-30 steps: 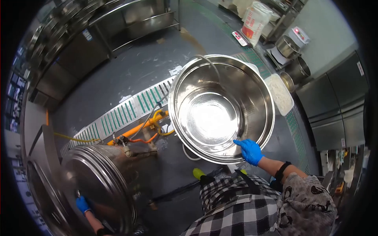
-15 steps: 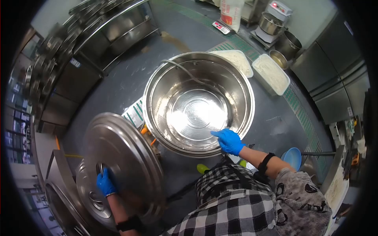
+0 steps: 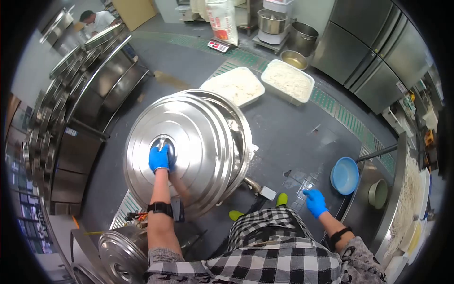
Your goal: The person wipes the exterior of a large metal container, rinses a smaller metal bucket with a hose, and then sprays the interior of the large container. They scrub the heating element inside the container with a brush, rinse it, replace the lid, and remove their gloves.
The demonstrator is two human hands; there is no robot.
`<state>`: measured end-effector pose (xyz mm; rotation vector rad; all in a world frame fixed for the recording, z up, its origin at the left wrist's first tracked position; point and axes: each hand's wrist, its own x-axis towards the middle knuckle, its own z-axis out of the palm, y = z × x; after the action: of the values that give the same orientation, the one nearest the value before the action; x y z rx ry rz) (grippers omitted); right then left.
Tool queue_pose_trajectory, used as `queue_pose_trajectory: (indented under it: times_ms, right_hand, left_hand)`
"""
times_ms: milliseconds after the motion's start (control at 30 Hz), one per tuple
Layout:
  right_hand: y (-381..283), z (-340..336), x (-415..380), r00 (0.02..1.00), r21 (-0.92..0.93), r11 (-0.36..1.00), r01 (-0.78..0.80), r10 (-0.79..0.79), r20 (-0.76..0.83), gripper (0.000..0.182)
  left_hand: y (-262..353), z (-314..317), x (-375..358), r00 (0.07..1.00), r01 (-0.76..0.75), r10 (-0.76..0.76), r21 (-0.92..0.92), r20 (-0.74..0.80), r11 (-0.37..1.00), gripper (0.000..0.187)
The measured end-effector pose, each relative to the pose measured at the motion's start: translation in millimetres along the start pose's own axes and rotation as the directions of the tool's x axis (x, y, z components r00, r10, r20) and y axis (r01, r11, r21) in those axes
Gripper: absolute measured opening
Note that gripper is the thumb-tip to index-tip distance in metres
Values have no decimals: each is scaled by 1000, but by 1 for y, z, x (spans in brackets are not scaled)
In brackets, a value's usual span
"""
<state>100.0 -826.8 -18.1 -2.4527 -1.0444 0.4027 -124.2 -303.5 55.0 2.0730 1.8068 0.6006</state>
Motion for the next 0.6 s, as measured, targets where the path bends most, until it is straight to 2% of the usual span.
queue_pose_trajectory:
  times_ms: [67, 167, 233, 267, 333, 367, 400, 467, 500, 533, 600]
  right_hand:
    - [62, -4, -56, 966, -145, 956, -253, 259, 23, 27]
    - [117, -13, -124, 826, -273, 805, -526, 561, 61, 21]
    - [140, -14, -157, 719, -224, 712, -666, 692, 61, 19]
    - [152, -13, -165, 719, -223, 713, -664, 691, 69, 19]
    - [166, -14, -169, 651, -251, 671, -698, 740, 171, 19]
    - [174, -13, -168, 648, -248, 671, -699, 741, 176, 19]
    - [175, -16, -161, 657, -186, 682, -707, 731, 184, 19]
    - [179, -26, -140, 660, -131, 686, -716, 726, 193, 19]
    - [180, -30, -128, 741, -94, 762, -640, 645, 187, 20]
    - [181, -33, -117, 810, -55, 827, -559, 560, 175, 21]
    - [185, -36, -96, 831, -13, 849, -528, 519, 199, 23]
  left_hand:
    - [1, 41, 5, 998, -66, 67, 13, -6, 998, 38]
    - [16, 59, 5, 1000, 6, -7, 23, 21, 1000, 40]
    - [22, 66, 7, 1000, 2, -3, 7, 22, 1000, 40]
    - [22, 70, 8, 1000, 4, -4, 15, 21, 1000, 40]
    - [25, 77, 14, 999, 30, -31, 10, 33, 999, 40]
    - [27, 81, 18, 980, 129, -120, -47, 160, 991, 44]
    - [27, 82, 16, 980, 127, -120, -38, 162, 991, 44]
    - [34, 84, 7, 999, 45, -43, 60, -24, 997, 47]
    - [33, 82, 8, 997, 78, -79, 38, 17, 996, 52]
    - [34, 82, 7, 996, 91, -91, -45, -5, 995, 50]
    - [39, 72, -1, 996, 63, -73, -179, -48, 982, 49]
